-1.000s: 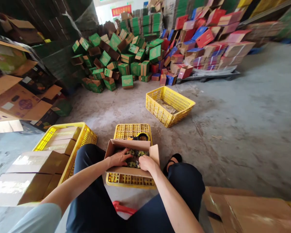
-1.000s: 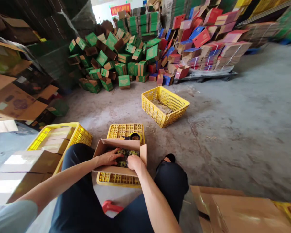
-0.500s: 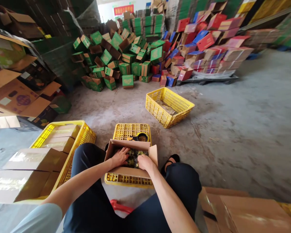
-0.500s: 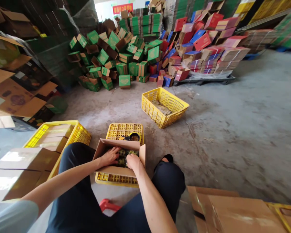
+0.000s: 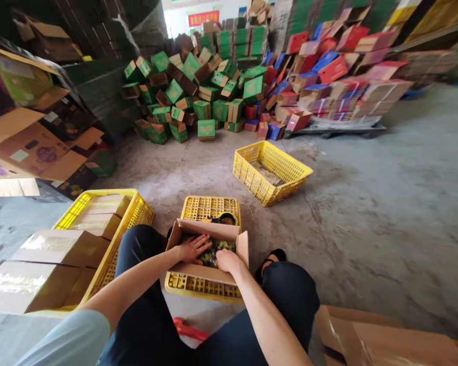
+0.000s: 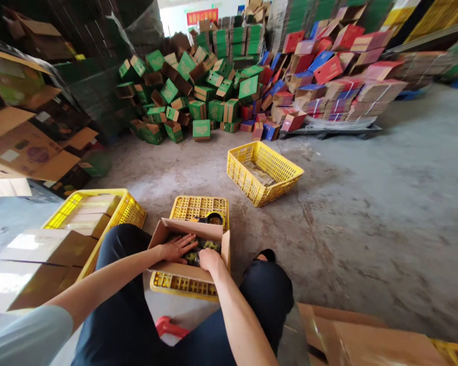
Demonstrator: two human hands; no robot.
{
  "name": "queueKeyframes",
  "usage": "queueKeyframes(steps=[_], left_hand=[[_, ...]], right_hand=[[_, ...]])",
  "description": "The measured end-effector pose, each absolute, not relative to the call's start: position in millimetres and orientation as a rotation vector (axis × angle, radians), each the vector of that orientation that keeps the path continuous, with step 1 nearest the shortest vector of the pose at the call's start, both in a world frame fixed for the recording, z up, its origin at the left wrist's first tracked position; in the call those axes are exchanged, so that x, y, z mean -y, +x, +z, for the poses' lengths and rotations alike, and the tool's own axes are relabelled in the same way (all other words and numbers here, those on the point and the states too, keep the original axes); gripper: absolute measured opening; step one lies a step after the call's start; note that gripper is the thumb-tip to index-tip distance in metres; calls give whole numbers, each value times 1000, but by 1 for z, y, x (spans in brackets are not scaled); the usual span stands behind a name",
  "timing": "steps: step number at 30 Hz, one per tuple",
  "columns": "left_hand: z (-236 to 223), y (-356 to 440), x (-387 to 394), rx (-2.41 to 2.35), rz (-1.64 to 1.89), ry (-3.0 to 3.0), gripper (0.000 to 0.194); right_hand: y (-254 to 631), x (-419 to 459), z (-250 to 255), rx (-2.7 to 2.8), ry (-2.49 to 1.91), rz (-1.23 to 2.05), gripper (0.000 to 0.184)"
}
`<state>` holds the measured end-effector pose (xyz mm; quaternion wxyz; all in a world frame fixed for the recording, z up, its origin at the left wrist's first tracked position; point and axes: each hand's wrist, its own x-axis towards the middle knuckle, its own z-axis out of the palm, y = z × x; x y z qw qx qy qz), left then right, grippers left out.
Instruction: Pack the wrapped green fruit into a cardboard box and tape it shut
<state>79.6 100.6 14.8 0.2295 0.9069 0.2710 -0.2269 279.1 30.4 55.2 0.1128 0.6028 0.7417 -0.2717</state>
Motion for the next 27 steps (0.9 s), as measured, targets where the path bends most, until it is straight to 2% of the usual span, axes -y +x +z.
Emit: queueKeyframes(steps=[2, 4, 8, 11, 13, 17, 23, 27], left_hand=[[20, 79, -99, -767, -578, 2527, 92], [25, 75, -96, -867, -466, 2579, 78], [31, 65, -93, -1077, -358, 2617, 39], [27, 68, -89, -1150, -399, 2591, 24], [22, 74, -84, -1196, -405, 2576, 25], [15, 80, -78, -1213, -390, 2550, 39], [15, 65, -90, -1073, -412, 2488, 28], [14, 63, -90, -1024, -349, 2467, 43]], right_hand=[[283, -28, 61, -2172, 1795, -756, 32], [286, -26, 65, -2184, 1838, -708, 29], [288, -25, 62, -2172, 1855, -689, 43], [284, -26, 54, -2113, 1789, -734, 46], [280, -28, 49, -2092, 1733, -758, 48], [275, -34, 46, -2087, 1663, -794, 48], [278, -35, 57, -2100, 1802, -779, 43], [274, -33, 63, -2273, 1793, -789, 52]])
